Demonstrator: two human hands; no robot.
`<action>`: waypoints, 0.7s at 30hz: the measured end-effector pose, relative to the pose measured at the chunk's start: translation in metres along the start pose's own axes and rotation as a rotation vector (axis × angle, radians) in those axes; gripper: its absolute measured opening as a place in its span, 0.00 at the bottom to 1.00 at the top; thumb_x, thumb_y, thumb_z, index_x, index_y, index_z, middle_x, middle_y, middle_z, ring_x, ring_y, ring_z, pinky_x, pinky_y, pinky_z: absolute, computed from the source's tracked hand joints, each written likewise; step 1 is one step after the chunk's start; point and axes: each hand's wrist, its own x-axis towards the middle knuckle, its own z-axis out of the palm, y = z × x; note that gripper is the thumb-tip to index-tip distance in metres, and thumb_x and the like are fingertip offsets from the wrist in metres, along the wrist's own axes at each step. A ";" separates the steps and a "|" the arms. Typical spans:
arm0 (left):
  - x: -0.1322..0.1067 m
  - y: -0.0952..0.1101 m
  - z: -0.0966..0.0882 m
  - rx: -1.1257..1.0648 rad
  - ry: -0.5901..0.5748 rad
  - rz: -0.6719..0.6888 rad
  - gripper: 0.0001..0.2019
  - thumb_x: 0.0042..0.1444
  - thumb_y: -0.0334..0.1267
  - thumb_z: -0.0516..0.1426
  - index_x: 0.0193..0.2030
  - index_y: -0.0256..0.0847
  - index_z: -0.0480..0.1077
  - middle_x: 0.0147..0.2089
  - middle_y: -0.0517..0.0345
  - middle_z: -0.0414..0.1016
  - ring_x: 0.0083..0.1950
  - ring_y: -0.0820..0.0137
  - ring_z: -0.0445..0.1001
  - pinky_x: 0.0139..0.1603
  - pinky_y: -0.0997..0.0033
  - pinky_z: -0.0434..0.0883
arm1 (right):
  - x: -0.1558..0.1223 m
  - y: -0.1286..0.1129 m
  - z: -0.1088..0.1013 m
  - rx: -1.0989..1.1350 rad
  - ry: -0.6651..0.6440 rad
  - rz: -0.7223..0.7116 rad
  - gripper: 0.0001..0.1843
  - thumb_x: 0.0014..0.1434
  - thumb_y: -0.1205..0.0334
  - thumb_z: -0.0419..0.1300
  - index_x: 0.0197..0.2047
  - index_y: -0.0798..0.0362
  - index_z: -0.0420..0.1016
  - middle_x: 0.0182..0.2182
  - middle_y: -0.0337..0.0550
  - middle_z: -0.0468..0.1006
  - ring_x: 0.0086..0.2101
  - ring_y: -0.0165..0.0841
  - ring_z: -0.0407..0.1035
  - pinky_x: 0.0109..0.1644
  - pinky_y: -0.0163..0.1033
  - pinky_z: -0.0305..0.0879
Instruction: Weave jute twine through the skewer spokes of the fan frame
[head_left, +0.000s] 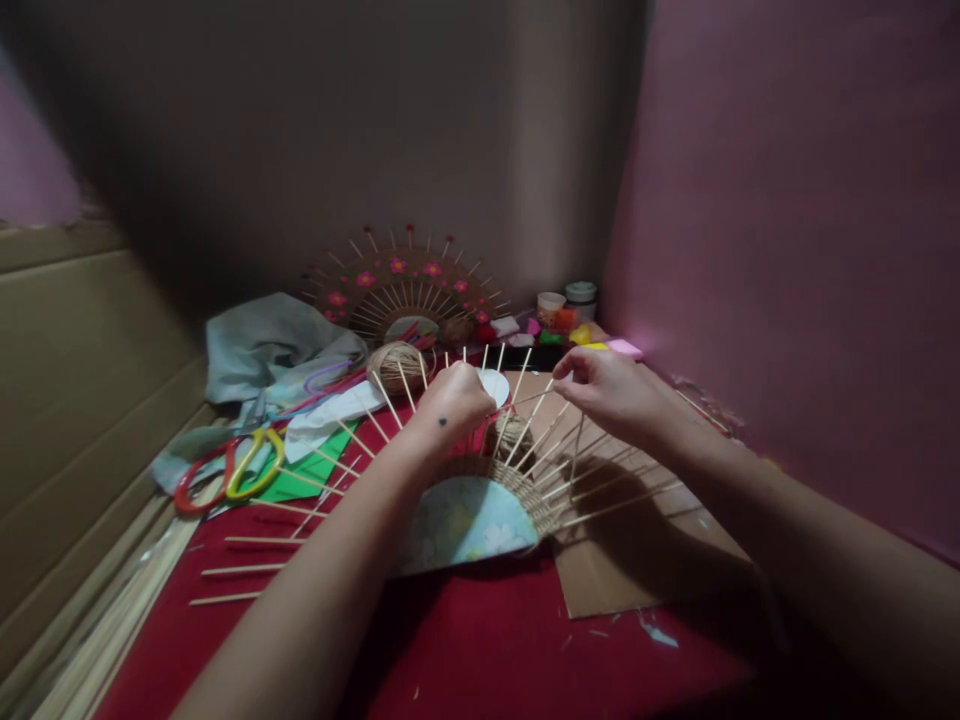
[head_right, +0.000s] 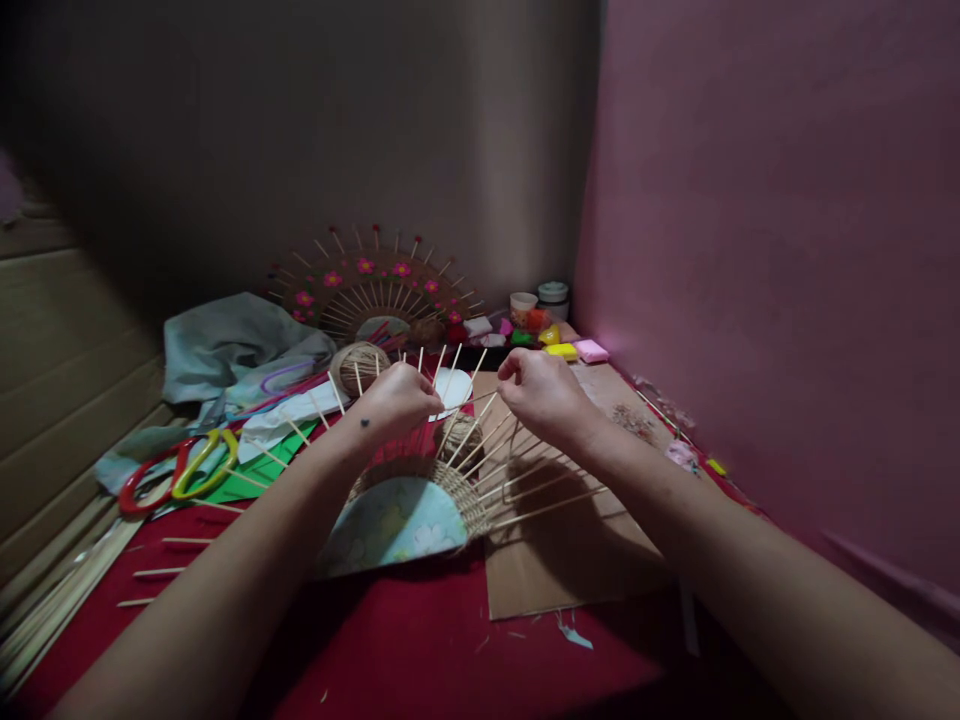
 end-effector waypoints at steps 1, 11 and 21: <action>0.000 0.000 0.001 0.004 0.011 -0.005 0.10 0.40 0.33 0.55 0.27 0.31 0.74 0.20 0.52 0.67 0.25 0.69 0.66 0.22 0.73 0.55 | 0.000 -0.001 -0.001 -0.064 0.003 -0.017 0.06 0.52 0.66 0.55 0.30 0.55 0.73 0.24 0.43 0.73 0.25 0.30 0.63 0.27 0.36 0.52; -0.001 -0.001 0.002 0.031 0.051 0.041 0.11 0.41 0.31 0.53 0.29 0.30 0.75 0.23 0.49 0.71 0.26 0.70 0.67 0.22 0.73 0.55 | 0.026 0.015 0.004 -0.210 0.049 -0.145 0.08 0.52 0.69 0.53 0.24 0.54 0.71 0.23 0.47 0.73 0.25 0.32 0.64 0.28 0.38 0.52; -0.008 0.004 -0.001 -0.005 0.070 0.051 0.13 0.41 0.31 0.52 0.30 0.29 0.75 0.25 0.46 0.72 0.24 0.70 0.66 0.20 0.71 0.53 | 0.058 0.021 0.020 0.539 0.020 0.123 0.08 0.50 0.63 0.58 0.22 0.54 0.66 0.11 0.32 0.61 0.13 0.26 0.57 0.19 0.34 0.52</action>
